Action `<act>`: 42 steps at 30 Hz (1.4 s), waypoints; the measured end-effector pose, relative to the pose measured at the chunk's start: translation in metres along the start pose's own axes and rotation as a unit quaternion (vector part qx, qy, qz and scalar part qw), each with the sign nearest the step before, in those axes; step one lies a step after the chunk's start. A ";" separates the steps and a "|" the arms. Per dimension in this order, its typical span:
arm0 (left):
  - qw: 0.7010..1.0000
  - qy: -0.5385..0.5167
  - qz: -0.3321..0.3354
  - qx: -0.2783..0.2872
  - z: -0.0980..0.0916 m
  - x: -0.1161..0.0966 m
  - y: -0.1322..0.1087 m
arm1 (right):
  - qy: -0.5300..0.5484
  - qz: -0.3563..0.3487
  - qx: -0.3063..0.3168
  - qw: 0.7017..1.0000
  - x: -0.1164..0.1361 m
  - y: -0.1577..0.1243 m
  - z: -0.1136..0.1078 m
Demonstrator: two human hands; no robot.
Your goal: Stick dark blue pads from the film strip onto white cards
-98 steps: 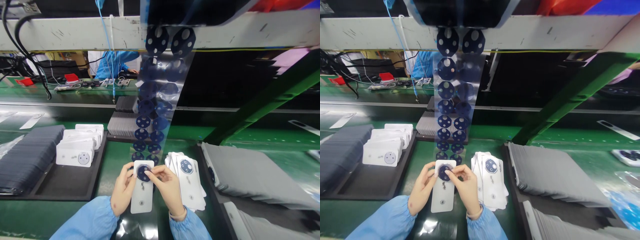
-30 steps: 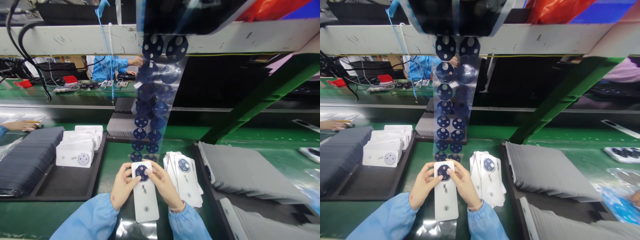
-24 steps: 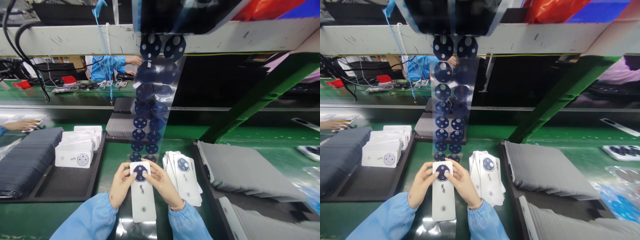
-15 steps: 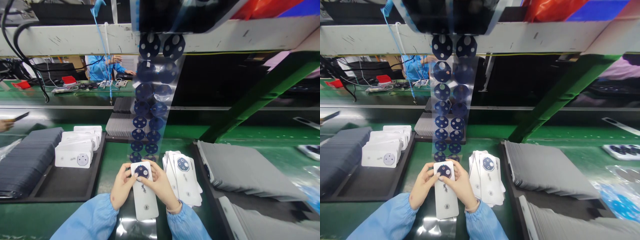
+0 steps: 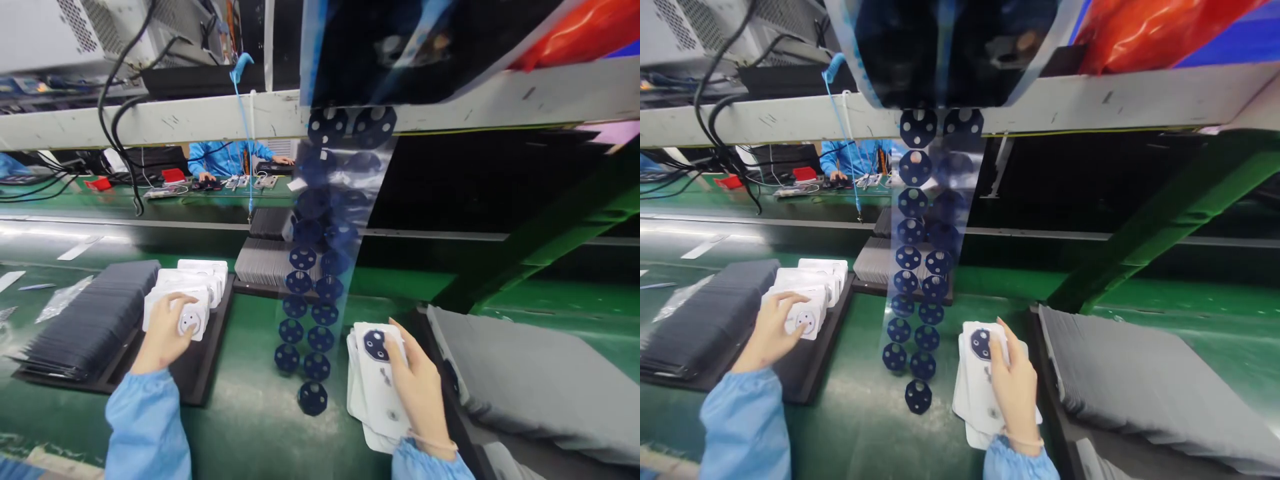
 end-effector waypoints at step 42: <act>0.766 -0.593 -0.243 0.056 0.018 -0.047 -0.008 | 0.246 -0.036 0.305 0.919 0.049 -0.038 0.041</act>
Point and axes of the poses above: each hand's wrist, its own y-axis towards the middle knuckle, its own z-axis out of the palm, x = y × z, the point moved 6 cm from there along y, towards the middle knuckle, and after that the axes turned 2 degrees about y, right-handed, at the moved point
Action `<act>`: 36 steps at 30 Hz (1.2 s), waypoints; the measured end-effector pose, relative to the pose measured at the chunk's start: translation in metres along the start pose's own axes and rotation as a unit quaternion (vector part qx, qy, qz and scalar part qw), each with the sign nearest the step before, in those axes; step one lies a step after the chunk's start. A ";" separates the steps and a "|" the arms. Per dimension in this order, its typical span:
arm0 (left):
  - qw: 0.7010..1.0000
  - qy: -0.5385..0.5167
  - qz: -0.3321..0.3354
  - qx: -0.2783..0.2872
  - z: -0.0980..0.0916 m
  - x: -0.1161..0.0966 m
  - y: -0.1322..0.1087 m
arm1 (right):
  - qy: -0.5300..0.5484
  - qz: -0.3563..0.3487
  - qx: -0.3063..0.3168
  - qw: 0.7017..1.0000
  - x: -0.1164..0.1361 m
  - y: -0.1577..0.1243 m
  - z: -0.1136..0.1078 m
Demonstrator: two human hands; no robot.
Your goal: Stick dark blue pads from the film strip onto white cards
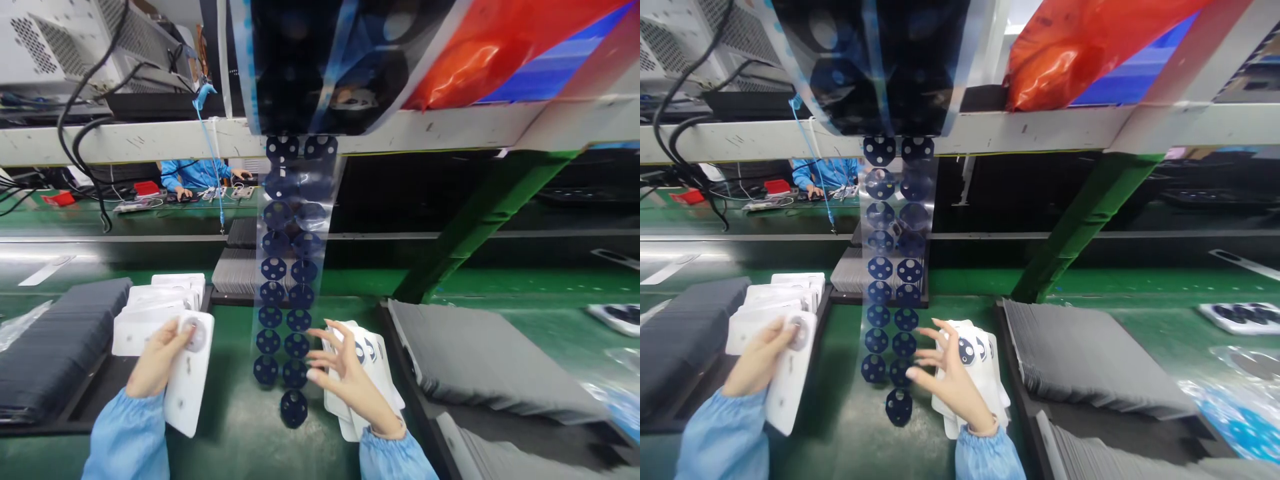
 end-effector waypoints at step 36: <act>0.888 -0.173 -0.228 0.361 0.098 0.045 -0.034 | -0.417 -0.320 -0.076 0.847 0.025 -0.013 0.034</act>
Point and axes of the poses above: each hand's wrist, its own y-axis towards the middle knuckle, its own z-axis out of the palm, x = y × z, the point moved 6 cm from there along y, towards the middle knuckle, and after that the axes turned 2 degrees about y, right-handed, at the moved point
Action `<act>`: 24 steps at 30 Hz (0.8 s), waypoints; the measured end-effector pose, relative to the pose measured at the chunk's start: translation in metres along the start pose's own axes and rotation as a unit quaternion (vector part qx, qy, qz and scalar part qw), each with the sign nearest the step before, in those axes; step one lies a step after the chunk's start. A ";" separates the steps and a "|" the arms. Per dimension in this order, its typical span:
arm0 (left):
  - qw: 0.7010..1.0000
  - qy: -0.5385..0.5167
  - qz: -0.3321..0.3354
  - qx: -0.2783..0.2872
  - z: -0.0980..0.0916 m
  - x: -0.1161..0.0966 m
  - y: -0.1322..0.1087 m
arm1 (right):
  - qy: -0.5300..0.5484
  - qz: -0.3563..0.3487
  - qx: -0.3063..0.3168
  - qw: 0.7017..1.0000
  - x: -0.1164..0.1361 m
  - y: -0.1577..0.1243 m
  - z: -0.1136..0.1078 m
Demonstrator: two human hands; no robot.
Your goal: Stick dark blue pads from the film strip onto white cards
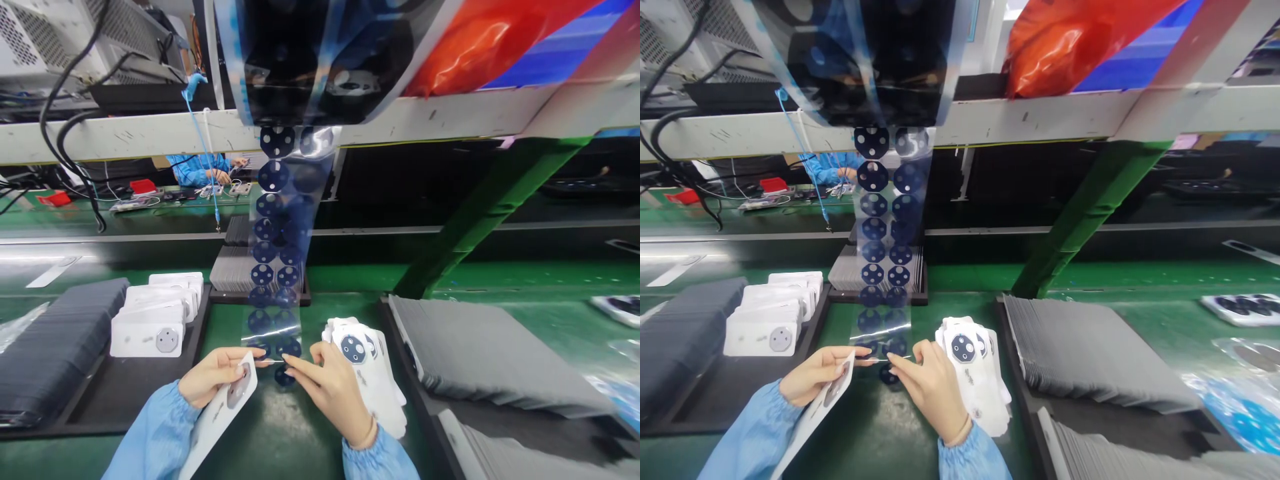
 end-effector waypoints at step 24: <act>0.917 0.144 0.195 -0.315 -0.019 -0.043 -0.029 | 0.512 0.391 -0.072 0.761 -0.034 -0.015 0.017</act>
Point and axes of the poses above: each hand's wrist, its own y-axis towards the middle knuckle, its own z-axis out of the palm, x = y × z, the point moved 6 cm from there along y, towards the middle knuckle, and after that the axes turned 2 degrees about y, right-handed, at the moved point
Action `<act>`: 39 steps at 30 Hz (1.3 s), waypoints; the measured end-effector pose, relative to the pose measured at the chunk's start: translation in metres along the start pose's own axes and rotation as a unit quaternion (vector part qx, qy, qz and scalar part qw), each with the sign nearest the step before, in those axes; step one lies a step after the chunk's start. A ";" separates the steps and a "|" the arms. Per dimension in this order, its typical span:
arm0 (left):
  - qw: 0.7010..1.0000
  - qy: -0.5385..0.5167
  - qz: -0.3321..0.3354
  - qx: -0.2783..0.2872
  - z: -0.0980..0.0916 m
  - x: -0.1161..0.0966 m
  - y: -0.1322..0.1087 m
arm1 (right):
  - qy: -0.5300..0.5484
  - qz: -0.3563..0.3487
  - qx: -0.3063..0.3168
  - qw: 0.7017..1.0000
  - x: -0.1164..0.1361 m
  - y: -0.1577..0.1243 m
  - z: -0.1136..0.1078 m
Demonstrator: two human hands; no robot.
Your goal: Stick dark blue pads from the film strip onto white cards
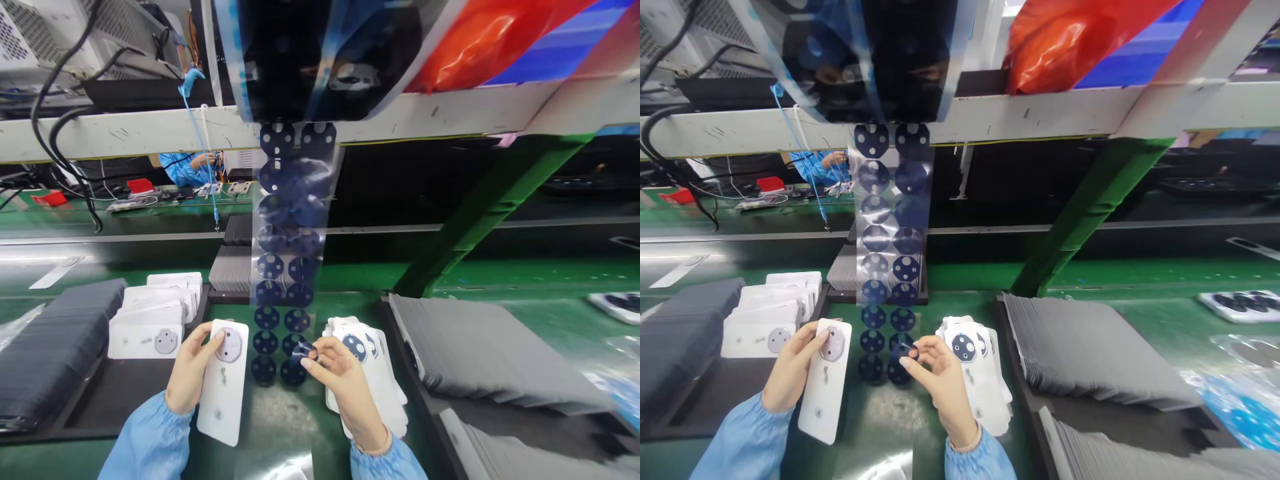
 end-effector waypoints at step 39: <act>0.977 -0.050 -0.042 0.202 0.081 0.032 -0.044 | -0.172 0.006 -0.035 0.984 -0.010 -0.017 0.023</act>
Point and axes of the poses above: each hand's wrist, its own y-axis towards the middle knuckle, its own z-axis out of the palm, x = y × z, the point moved 6 cm from there along y, towards the middle knuckle, and after that the axes turned 2 degrees about y, right-handed, at the moved point
